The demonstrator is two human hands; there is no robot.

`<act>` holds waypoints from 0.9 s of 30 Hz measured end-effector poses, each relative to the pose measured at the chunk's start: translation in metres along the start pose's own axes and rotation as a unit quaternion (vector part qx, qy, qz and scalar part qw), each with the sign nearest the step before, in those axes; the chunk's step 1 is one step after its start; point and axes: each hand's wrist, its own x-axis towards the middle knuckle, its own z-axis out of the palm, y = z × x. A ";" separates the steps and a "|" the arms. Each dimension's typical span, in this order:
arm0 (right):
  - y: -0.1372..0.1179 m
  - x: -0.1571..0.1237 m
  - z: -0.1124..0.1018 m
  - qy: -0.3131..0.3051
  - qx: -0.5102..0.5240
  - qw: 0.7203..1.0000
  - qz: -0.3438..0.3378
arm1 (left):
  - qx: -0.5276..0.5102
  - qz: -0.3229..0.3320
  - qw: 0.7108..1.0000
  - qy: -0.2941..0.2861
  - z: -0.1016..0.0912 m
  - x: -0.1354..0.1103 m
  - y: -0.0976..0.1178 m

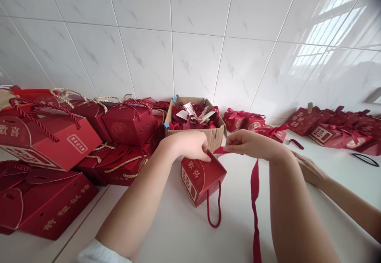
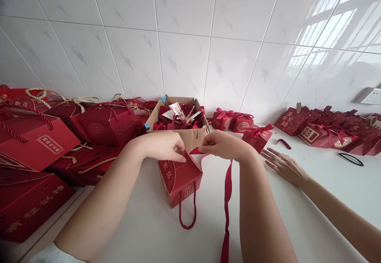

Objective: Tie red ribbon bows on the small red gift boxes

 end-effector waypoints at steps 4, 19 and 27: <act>-0.001 -0.003 -0.002 0.004 -0.011 1.000 0.005 | 0.003 0.009 1.000 -0.006 0.001 0.001 -0.001; -0.005 0.020 0.016 -0.037 -0.033 0.999 -0.022 | -0.008 0.021 1.000 0.018 0.004 0.002 -0.003; -0.006 0.020 0.019 -0.013 0.004 1.000 -0.026 | -0.060 0.059 0.996 0.032 0.001 -0.002 -0.006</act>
